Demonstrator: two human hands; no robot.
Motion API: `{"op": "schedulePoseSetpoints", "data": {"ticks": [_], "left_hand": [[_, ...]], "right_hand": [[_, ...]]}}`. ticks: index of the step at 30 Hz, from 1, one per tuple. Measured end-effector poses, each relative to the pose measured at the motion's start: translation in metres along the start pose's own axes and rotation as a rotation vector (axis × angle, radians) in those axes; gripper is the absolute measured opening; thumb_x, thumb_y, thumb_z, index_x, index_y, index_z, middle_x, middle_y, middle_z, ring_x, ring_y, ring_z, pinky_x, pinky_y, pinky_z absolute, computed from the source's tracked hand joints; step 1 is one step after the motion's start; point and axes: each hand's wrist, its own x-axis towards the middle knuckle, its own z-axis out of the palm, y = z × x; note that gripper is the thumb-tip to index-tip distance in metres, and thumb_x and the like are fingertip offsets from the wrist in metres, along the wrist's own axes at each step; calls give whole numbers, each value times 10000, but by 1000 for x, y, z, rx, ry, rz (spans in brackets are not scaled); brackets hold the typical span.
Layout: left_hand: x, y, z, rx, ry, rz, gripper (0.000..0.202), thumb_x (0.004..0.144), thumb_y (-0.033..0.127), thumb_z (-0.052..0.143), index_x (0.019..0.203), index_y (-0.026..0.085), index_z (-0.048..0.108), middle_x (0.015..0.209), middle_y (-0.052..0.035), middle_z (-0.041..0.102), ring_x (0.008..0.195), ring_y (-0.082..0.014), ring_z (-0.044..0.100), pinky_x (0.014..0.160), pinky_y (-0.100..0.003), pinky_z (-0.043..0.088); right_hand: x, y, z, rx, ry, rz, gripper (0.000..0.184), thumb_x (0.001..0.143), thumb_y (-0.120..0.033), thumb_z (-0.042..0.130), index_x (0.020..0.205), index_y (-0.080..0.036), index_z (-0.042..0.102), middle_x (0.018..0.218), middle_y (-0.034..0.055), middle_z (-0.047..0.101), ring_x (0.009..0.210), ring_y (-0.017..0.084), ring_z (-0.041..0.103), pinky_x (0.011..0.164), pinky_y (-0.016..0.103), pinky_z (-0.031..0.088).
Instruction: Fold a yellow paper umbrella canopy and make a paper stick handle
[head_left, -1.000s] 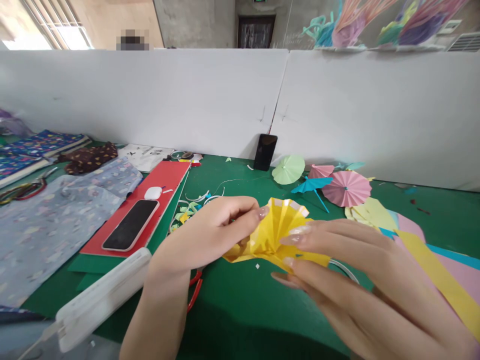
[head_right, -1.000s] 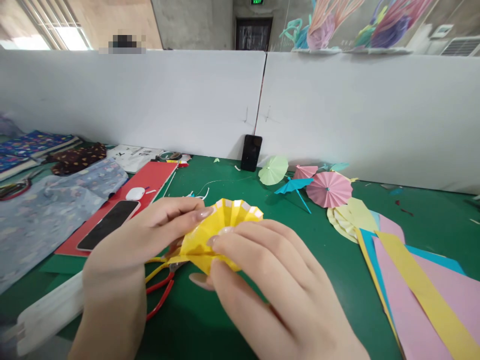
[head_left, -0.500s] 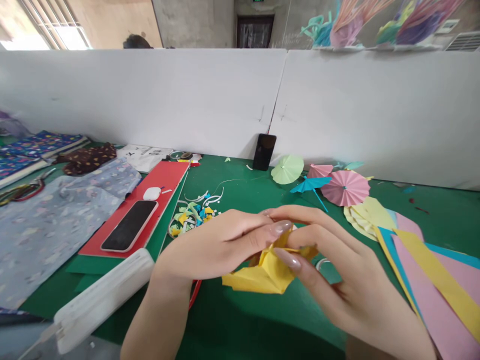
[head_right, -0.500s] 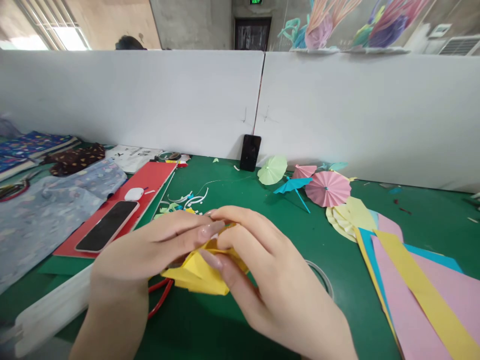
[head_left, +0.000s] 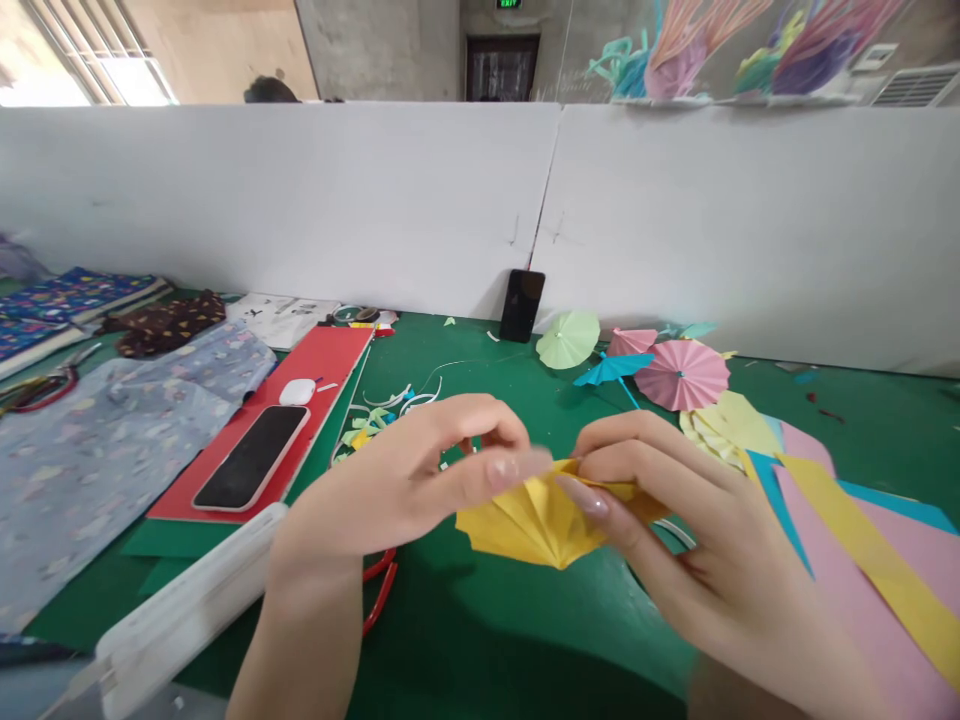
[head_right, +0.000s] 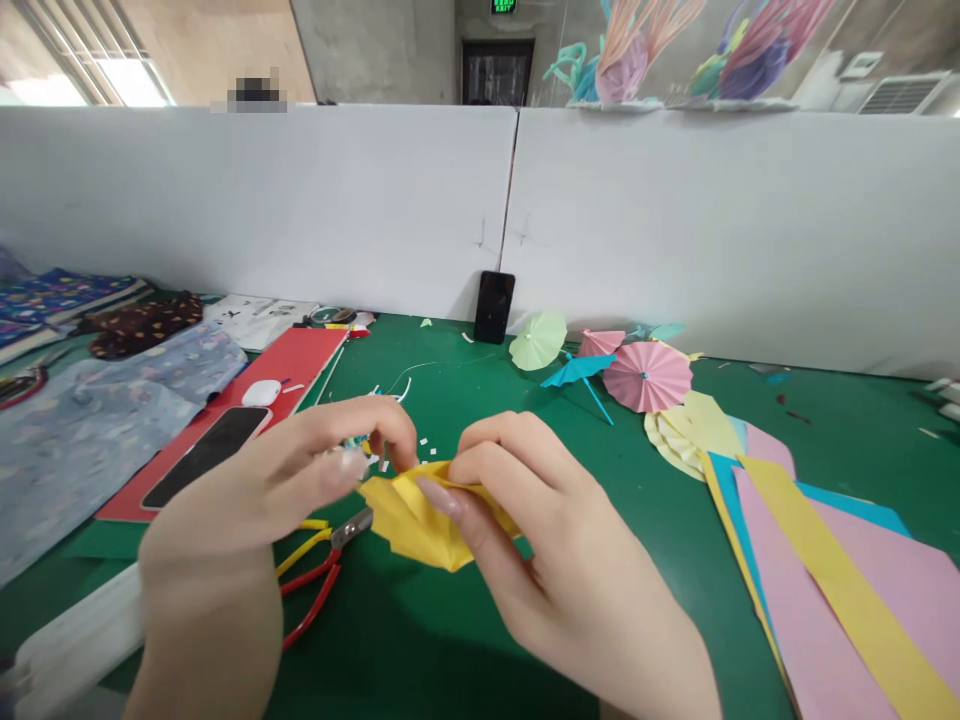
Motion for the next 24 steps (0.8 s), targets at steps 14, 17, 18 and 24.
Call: {"op": "schedulePoseSetpoints", "data": {"ticks": [14,17,18,24], "left_hand": [[-1,4,11,249,66,64,144,909,272,533,779,212,517,816,44,559,826,-105,503,765,-221,377],[-1,5,11,240,60,50,171,917,300,513,773,209,520,817,34,567,829,-116,507,763,-230,381],[-2,5,11,243,66,45,169,919,311,509,784,211,524,823,33,570,830,-117,508,761,-229,382],[-1,6,12,257,71,42,193,926,306,501,758,210,507,792,47,561,827,-104,510,739,-212,381]], "right_hand": [[-2,-4,-2,71,37,38,110,909,-112,479,856,-186,542,833,24,577,746,108,539,574,200,462],[-2,-4,-3,56,33,39,115,906,-97,478,867,-188,537,836,25,575,753,113,534,577,206,463],[-2,-4,-2,50,32,35,119,904,-92,477,870,-189,536,833,25,576,750,116,534,572,209,463],[0,-5,-1,55,36,37,115,902,-112,478,860,-200,538,819,27,590,725,129,553,530,216,456]]}}
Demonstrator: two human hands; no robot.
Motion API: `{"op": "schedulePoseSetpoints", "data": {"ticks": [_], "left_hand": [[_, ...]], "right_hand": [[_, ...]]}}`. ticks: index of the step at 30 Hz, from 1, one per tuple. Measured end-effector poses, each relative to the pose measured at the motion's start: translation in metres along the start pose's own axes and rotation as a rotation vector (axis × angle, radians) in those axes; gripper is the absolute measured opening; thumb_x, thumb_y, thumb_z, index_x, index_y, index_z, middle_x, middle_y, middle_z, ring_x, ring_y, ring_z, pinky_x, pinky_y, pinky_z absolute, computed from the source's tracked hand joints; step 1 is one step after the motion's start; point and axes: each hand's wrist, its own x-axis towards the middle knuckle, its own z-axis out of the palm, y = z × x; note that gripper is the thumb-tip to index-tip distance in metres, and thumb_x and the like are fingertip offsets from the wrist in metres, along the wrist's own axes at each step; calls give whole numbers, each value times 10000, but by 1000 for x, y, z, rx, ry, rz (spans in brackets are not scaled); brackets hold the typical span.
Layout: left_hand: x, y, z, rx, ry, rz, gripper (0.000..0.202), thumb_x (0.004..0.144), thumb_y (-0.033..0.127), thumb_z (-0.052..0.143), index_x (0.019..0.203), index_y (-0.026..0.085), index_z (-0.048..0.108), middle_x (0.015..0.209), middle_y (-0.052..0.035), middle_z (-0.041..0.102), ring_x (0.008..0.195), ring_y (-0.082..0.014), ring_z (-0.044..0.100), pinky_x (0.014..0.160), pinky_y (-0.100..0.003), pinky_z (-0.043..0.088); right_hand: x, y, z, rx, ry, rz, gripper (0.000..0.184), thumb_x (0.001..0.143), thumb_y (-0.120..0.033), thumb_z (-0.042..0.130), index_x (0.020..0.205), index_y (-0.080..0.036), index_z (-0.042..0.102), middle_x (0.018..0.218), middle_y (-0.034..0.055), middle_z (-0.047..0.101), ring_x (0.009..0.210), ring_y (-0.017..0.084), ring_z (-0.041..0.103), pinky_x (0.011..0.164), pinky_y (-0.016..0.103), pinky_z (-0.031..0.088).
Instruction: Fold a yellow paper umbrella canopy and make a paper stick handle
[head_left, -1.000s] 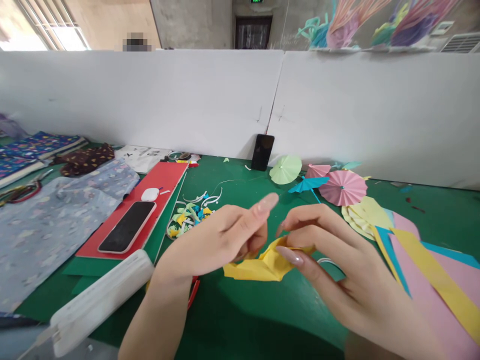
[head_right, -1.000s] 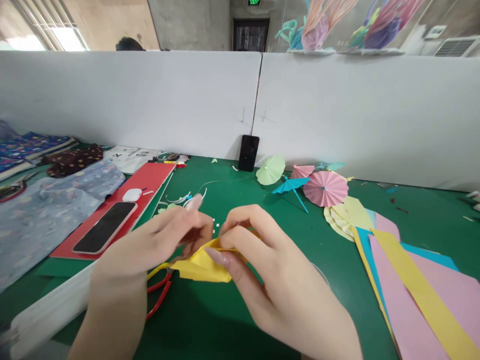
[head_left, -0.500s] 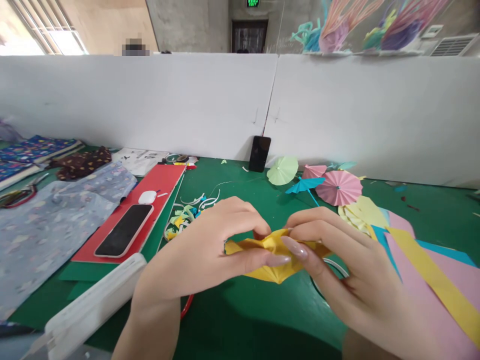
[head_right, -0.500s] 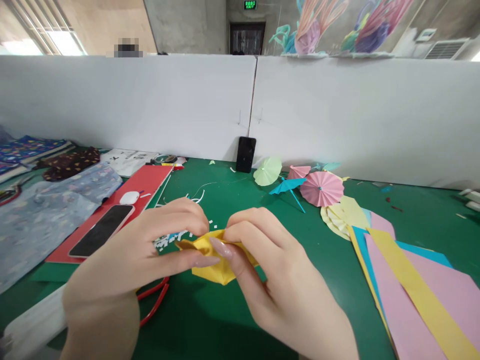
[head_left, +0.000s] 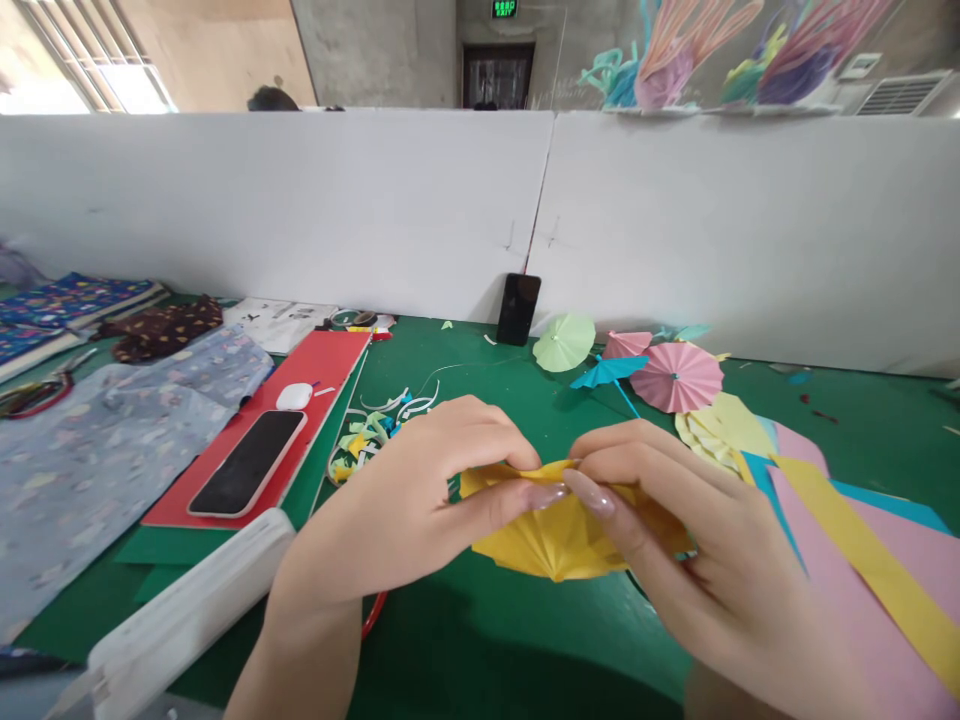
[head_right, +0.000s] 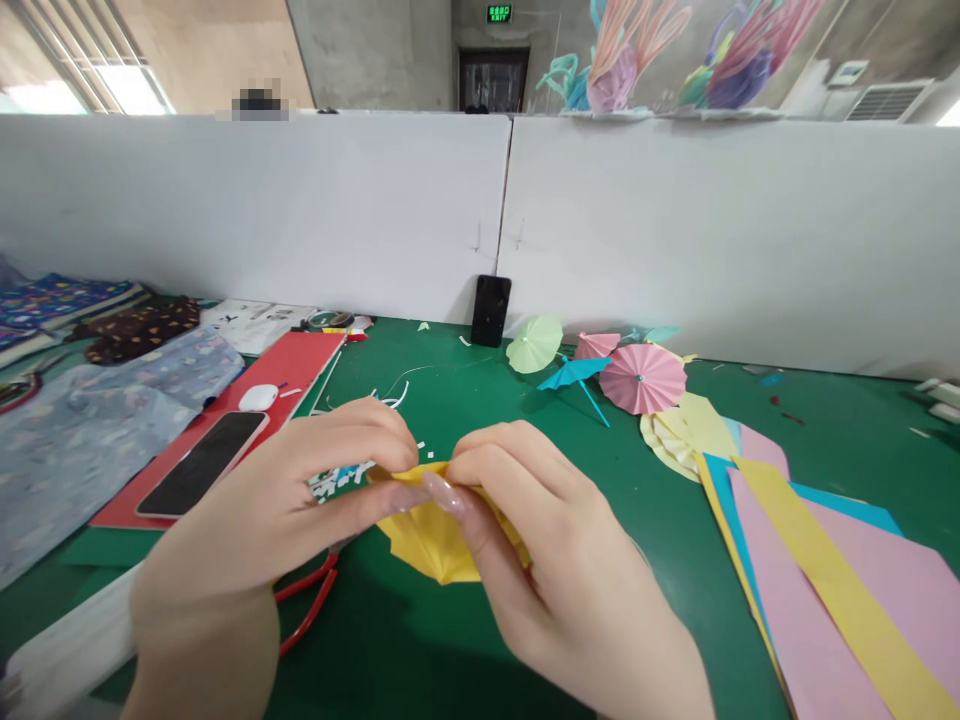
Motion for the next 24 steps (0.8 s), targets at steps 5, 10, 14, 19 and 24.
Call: {"op": "schedulePoseSetpoints", "data": {"ticks": [5,10,14,19,24], "left_hand": [[-2,0,0,22,27,6,157,925,305,505,794,219,516,804,57,562,831,-91,512,761,-205,376],[-3,0,1,26,25,5,140,938,293,480,824,226,524,850,52,573,859,-92,518,780,-203,386],[-4,-1,2,28,5,29,140,957,272,426,889,232,542,910,22,590,885,-119,522,775,-228,403],[-7,-2,3,11,-32,-20,109,960,235,417,967,256,524,949,37,567,928,-109,491,801,-216,378],[-7,1,5,16,-40,-50,99,970,254,395,962,261,493,913,56,534,884,-93,469,786,-206,350]], "right_hand": [[2,-2,-2,-43,13,49,102,897,-129,497,843,-195,552,745,4,577,630,103,540,525,201,459],[1,-2,-2,-52,43,54,114,909,-145,488,827,-209,535,695,-8,555,575,103,515,473,212,426],[-1,-1,0,-63,48,63,115,912,-155,488,819,-210,531,690,-7,547,578,106,509,463,216,406],[-1,1,1,-60,51,65,108,910,-148,493,831,-206,537,714,-3,548,604,108,516,493,218,422],[-1,1,1,-50,48,62,108,908,-147,497,823,-203,530,706,-12,545,596,98,508,494,210,413]]}}
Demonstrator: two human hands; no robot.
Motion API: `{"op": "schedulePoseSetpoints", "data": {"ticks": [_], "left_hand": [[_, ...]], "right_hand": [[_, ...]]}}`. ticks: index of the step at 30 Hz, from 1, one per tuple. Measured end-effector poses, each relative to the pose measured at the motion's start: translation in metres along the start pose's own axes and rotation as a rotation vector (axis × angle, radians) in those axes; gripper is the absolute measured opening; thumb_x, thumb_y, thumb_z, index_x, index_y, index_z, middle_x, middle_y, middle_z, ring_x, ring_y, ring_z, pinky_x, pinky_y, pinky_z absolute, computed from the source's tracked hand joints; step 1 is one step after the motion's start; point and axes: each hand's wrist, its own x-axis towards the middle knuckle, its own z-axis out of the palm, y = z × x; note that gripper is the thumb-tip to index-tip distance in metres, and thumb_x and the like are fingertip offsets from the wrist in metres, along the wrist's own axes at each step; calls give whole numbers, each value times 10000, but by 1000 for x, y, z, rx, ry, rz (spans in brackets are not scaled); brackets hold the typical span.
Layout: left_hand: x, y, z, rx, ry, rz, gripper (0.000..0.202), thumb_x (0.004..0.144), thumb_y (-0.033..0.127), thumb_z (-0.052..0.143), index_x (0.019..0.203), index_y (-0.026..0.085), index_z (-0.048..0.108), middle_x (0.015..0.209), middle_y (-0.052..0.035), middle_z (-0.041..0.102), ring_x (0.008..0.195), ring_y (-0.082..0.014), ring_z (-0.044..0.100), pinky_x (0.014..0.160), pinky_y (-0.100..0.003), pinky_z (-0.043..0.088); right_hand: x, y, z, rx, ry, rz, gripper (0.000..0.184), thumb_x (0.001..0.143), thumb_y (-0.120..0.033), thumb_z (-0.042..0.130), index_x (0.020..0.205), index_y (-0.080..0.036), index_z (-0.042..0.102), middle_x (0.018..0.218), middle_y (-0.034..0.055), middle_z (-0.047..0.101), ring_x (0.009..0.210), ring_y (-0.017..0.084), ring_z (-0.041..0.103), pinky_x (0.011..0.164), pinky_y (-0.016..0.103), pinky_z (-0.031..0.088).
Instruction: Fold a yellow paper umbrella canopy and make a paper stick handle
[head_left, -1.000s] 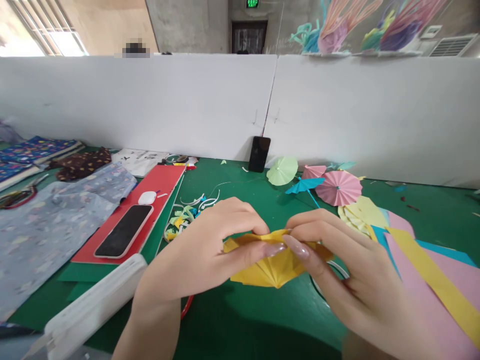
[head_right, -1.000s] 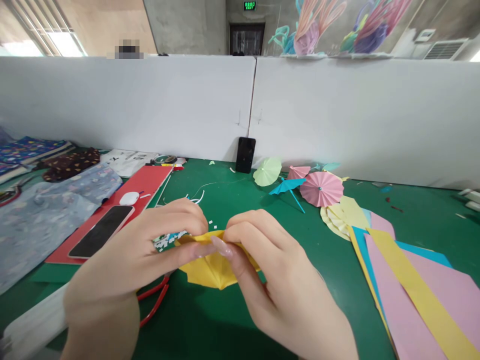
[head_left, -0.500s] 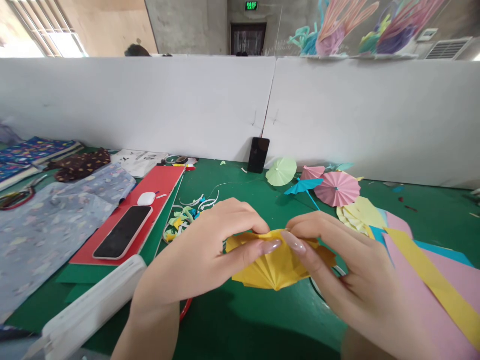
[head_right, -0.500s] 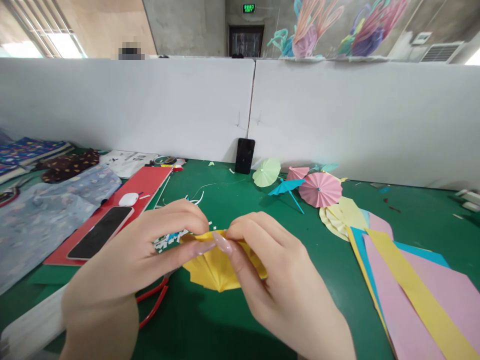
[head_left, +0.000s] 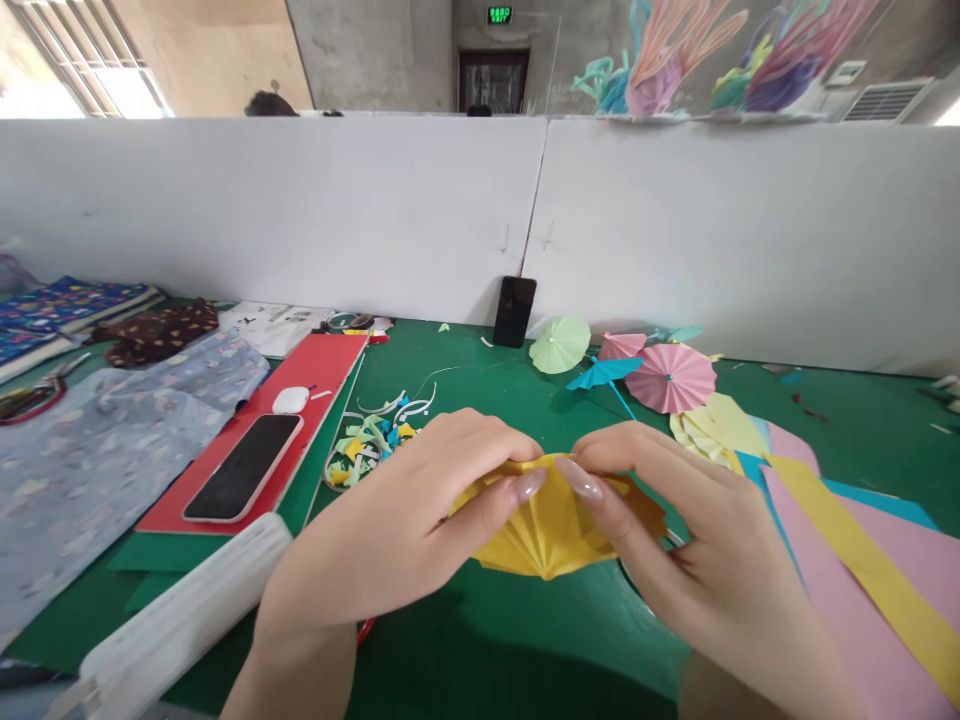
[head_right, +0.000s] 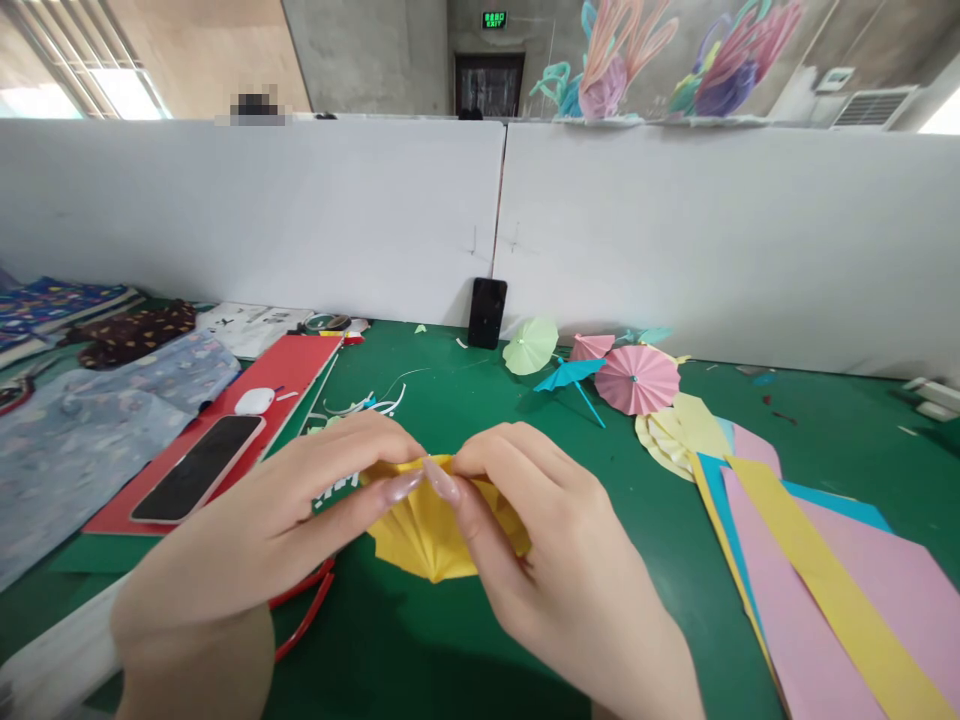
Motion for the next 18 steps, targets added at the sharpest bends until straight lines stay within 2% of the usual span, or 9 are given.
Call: {"op": "schedulePoseSetpoints", "data": {"ticks": [5,12,18], "left_hand": [[-1,3,1,20,0,-7,98,969,279,382,975,261,478,919,42,522,871,-115,468,754,-227,353],[1,8,-1,81,8,18,120,966,235,341,933,230,457,873,33,508,811,-118,455,752,-232,359],[3,7,-1,59,40,17,115,965,240,364,1006,275,465,925,57,533,839,-101,485,761,-206,369]], "right_hand": [[1,-2,-1,31,-19,-1,100,901,-142,495,833,-205,532,723,-9,561,612,103,522,515,214,433],[2,-4,-5,98,-45,-18,127,879,-92,504,857,-212,537,744,-10,578,657,109,541,535,198,452],[0,-1,-6,98,-74,33,133,893,-106,493,885,-237,510,799,-19,565,672,95,533,544,176,443]]}}
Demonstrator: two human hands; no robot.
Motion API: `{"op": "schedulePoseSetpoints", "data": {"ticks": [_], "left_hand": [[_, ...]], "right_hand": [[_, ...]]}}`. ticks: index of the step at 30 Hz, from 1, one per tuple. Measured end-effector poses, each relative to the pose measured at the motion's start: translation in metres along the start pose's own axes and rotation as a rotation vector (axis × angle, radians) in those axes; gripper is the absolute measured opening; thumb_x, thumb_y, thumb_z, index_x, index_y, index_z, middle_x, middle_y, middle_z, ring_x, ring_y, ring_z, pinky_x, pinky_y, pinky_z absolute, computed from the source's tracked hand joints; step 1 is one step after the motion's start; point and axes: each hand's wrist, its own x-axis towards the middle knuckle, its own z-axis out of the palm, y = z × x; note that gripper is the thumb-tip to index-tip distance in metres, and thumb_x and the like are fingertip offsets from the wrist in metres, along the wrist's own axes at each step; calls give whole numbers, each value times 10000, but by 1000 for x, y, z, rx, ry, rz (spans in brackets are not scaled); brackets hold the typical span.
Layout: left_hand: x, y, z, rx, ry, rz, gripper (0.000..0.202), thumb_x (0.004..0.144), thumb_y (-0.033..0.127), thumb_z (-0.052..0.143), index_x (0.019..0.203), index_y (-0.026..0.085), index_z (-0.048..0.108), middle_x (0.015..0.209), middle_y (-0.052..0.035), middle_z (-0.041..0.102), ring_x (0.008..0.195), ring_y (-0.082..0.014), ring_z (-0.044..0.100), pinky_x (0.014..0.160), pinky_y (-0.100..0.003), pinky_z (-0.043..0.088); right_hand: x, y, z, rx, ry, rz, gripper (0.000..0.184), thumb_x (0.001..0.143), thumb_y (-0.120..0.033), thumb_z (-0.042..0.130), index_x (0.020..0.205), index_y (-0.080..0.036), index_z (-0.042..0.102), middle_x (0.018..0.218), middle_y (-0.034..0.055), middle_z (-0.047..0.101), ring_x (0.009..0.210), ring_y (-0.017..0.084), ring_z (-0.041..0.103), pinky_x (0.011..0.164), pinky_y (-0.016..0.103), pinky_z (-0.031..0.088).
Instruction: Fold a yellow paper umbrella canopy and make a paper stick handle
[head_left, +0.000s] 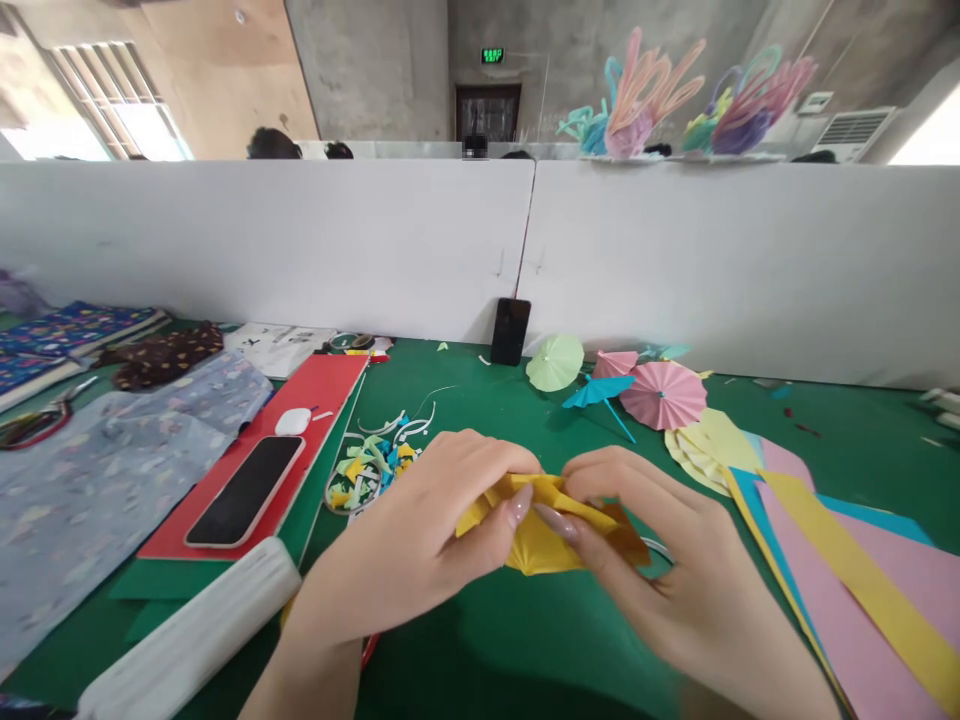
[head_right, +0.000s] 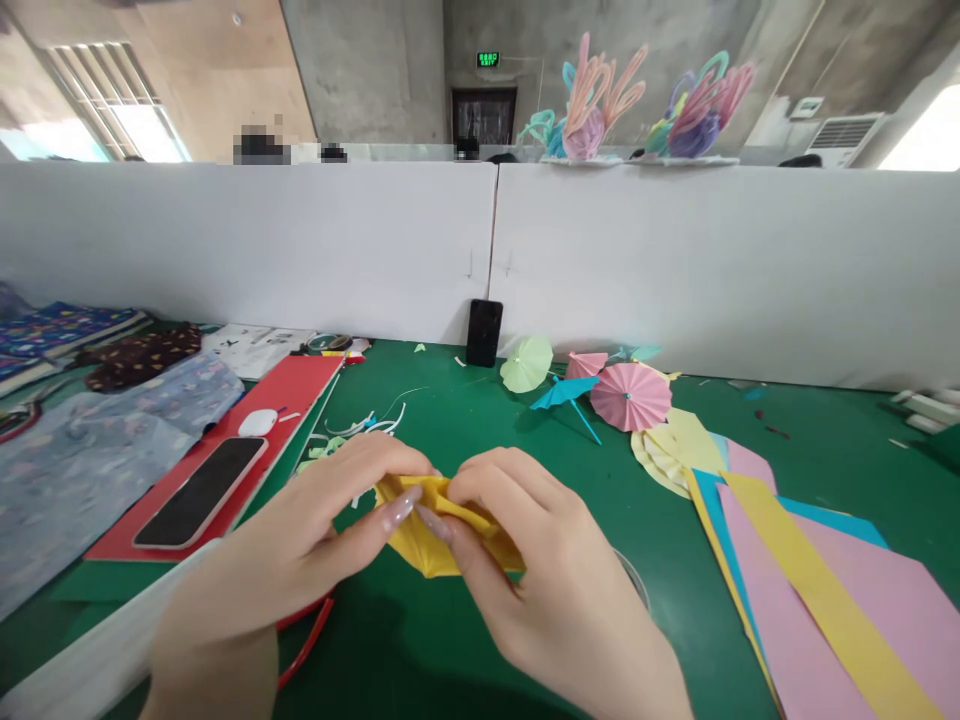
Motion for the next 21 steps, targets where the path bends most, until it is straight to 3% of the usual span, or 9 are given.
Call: {"op": "schedulePoseSetpoints", "data": {"ticks": [15,21], "left_hand": [[6,-6,9,41,25,-76,103,970,264,351,974,275,454,947,45,518,899,-131,455,778,-256,370],[6,-8,8,-3,56,-92,131,973,281,356,1043,301,466,1001,44,542,944,-134,474,803,-258,378]], "right_hand": [[4,9,8,65,30,188,74,908,-196,503,861,-247,526,792,-29,577,660,103,534,559,196,457],[5,11,7,49,92,168,67,897,-206,531,843,-244,538,765,-34,592,659,101,534,556,185,443]]}}
